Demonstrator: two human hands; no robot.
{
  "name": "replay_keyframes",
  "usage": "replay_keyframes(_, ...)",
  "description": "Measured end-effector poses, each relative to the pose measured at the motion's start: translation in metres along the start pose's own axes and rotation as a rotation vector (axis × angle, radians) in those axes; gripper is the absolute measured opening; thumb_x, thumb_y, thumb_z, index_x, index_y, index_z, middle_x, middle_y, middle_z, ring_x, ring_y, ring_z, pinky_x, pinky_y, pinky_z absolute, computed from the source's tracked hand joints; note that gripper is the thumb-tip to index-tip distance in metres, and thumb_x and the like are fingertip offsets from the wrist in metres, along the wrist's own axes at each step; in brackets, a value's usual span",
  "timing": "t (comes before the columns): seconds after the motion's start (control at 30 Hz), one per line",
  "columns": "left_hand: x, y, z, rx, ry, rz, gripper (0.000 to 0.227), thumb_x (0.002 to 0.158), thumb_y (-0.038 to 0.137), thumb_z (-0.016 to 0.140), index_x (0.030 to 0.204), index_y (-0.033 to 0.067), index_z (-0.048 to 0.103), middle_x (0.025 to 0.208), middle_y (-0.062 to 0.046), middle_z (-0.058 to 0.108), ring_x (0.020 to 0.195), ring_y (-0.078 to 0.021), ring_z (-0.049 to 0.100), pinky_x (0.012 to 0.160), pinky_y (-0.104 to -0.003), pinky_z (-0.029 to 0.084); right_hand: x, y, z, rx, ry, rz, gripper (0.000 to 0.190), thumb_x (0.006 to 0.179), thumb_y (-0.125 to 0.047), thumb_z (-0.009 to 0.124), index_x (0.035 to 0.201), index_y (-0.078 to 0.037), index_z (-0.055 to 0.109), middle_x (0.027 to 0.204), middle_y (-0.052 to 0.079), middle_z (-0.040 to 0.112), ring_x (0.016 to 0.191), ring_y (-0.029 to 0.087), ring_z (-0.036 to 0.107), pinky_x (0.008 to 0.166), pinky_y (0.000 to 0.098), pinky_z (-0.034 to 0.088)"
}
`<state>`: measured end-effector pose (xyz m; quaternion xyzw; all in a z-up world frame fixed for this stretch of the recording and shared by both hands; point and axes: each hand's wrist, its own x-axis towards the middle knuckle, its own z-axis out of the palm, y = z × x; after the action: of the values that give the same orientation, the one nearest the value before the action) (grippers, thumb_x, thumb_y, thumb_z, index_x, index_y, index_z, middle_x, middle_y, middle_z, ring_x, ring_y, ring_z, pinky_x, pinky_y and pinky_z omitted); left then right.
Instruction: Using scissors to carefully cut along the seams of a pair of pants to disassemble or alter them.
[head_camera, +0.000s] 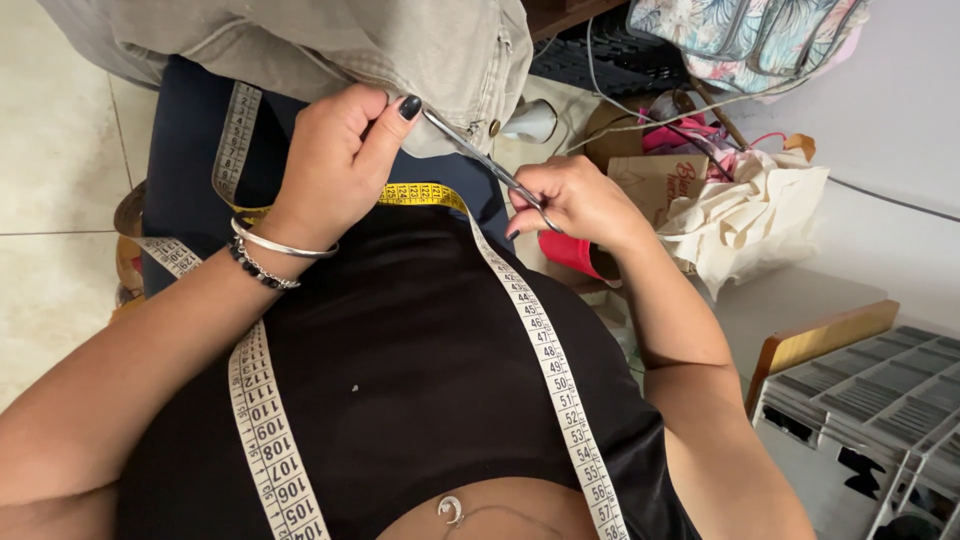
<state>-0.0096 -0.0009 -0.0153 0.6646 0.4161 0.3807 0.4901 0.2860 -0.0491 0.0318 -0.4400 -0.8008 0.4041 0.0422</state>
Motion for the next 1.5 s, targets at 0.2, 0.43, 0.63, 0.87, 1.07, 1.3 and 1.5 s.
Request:
replay_keyframes(0.2, 0.001, 0.002, -0.001, -0.037, -0.019, -0.054, 0.051, 0.115, 0.028, 0.054, 0.071, 0.0125, 0.034, 0.063, 0.006, 0.03, 0.062, -0.01, 0.029, 0.058, -0.034, 0.026, 0.001, 0.006, 0.002, -0.063, 0.063, -0.069, 0.037, 0.087, -0.038, 0.081, 0.08, -0.013, 0.055, 0.065, -0.002, 0.05, 0.058, 0.017, 0.047, 0.059, 0.029, 0.039)
replay_keyframes(0.43, -0.005, -0.002, -0.001, -0.018, 0.062, 0.012, 0.038, 0.108, 0.025, 0.065, 0.079, 0.0098, 0.046, 0.068, 0.002, 0.044, 0.062, -0.0113, 0.039, 0.06, -0.031, 0.033, 0.034, -0.014, 0.0, 0.016, 0.411, -0.117, 0.03, 0.088, -0.029, 0.082, 0.108, -0.009, 0.072, 0.095, 0.003, 0.07, 0.064, 0.009, 0.056, 0.063, 0.022, 0.05)
replay_keyframes(0.63, -0.007, 0.004, -0.009, 0.037, 0.095, 0.005, 0.024, 0.103, 0.028, 0.069, 0.094, 0.0068, 0.063, 0.084, -0.001, 0.066, 0.069, -0.0124, 0.057, 0.064, -0.03, 0.043, 0.088, -0.046, 0.004, -0.298, 0.619, -0.277, 0.021, 0.101, -0.032, 0.077, 0.106, -0.012, 0.071, 0.071, -0.006, 0.063, 0.062, 0.007, 0.057, 0.07, 0.0287, 0.037)
replay_keyframes(0.87, -0.007, 0.008, -0.011, 0.078, 0.085, 0.05, 0.021, 0.101, 0.014, 0.065, 0.084, 0.0072, 0.054, 0.069, 0.0, 0.05, 0.062, -0.0124, 0.045, 0.058, -0.032, 0.037, 0.09, -0.043, 0.001, -0.335, 0.644, -0.303, 0.02, 0.105, -0.02, 0.073, 0.092, -0.008, 0.067, 0.067, -0.002, 0.055, 0.058, 0.017, 0.056, 0.071, 0.032, 0.041)
replay_keyframes(1.07, -0.002, 0.005, -0.007, 0.19, 0.091, 0.133, 0.023, 0.1, 0.014, 0.067, 0.081, 0.0079, 0.055, 0.064, -0.004, 0.052, 0.06, -0.0214, 0.05, 0.059, -0.038, 0.038, 0.1, -0.035, 0.014, -0.294, 0.731, -0.229, 0.032, 0.105, -0.019, 0.068, 0.075, -0.009, 0.058, 0.06, 0.0, 0.047, 0.052, 0.02, 0.05, 0.07, 0.0343, 0.046)
replay_keyframes(1.3, -0.012, 0.005, -0.006, 0.146, 0.042, 0.077, 0.019, 0.097, 0.014, 0.065, 0.082, 0.0058, 0.058, 0.065, -0.005, 0.057, 0.058, -0.0187, 0.053, 0.058, -0.037, 0.039, 0.076, -0.018, -0.029, 0.096, 0.77, -0.226, 0.019, 0.106, 0.0, 0.069, 0.088, 0.003, 0.064, 0.094, 0.015, 0.074, 0.078, 0.018, 0.066, 0.064, 0.0275, 0.049)
replay_keyframes(1.5, -0.004, 0.003, 0.0, 0.051, 0.092, 0.029, 0.02, 0.099, 0.014, 0.067, 0.084, 0.0073, 0.056, 0.069, -0.001, 0.055, 0.06, -0.0111, 0.048, 0.056, -0.031, 0.039, 0.078, -0.032, -0.004, 0.033, 0.575, -0.346, 0.04, 0.105, -0.021, 0.069, 0.07, -0.008, 0.054, 0.072, 0.003, 0.068, 0.068, 0.007, 0.069, 0.046, 0.0145, 0.05)
